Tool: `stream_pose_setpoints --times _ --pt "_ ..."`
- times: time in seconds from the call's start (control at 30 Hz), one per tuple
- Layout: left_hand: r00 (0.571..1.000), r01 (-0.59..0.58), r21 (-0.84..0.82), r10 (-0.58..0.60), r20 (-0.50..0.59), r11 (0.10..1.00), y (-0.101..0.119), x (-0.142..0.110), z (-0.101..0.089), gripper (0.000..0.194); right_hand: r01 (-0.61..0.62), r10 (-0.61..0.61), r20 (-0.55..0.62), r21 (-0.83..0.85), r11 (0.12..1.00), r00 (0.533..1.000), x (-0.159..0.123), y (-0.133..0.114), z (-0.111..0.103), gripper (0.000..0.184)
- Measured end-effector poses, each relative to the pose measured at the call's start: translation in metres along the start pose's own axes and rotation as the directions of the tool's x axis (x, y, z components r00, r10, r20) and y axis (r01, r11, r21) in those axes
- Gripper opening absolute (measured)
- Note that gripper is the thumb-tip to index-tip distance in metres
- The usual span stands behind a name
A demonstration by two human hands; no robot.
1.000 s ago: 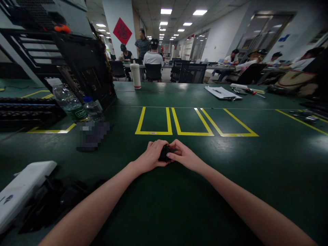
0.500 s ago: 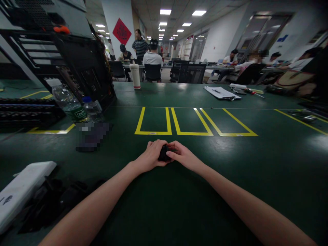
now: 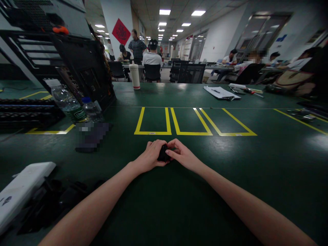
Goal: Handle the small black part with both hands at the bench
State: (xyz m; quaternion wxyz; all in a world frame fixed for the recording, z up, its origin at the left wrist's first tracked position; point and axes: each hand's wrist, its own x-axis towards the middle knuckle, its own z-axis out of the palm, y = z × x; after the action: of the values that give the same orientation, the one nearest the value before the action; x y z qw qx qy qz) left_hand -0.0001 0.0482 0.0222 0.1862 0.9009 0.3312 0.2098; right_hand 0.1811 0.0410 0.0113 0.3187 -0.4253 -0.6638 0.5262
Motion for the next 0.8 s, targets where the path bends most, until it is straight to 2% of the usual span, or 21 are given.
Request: stream_pose_setpoints --times 0.13,0.3,0.47,0.57,0.7,0.8 --pt "1.0 0.003 0.004 -0.003 0.003 1.0 -0.002 0.0 0.002 0.054 -0.044 0.043 0.044 0.015 0.999 0.998 -0.002 -0.004 -0.003 0.025" --pt "1.0 0.016 0.005 -0.016 -0.011 1.0 -0.003 0.001 0.004 0.053 0.01 -0.02 0.123 0.083 0.997 0.992 -0.006 -0.011 -0.007 0.027" --pt "1.0 0.009 0.018 -0.009 -0.012 1.0 -0.002 0.001 0.004 0.053 0.051 -0.051 0.02 0.036 0.998 0.998 -0.002 -0.003 -0.004 0.016" --pt "1.0 0.001 0.013 -0.001 0.006 1.0 0.0 0.001 0.002 0.053 0.027 -0.027 -0.019 0.015 1.0 0.999 0.001 0.002 -0.002 0.019" --pt "1.0 -0.002 0.006 0.002 -0.001 1.0 -0.001 0.0 0.001 0.055 -0.039 0.038 0.025 0.03 0.999 0.999 0.001 0.002 -0.003 0.027" --pt "1.0 0.0 0.006 0.0 -0.009 1.0 -0.004 0.001 0.004 0.055 -0.034 0.032 0.081 0.027 0.999 0.996 -0.002 -0.004 -0.005 0.025"
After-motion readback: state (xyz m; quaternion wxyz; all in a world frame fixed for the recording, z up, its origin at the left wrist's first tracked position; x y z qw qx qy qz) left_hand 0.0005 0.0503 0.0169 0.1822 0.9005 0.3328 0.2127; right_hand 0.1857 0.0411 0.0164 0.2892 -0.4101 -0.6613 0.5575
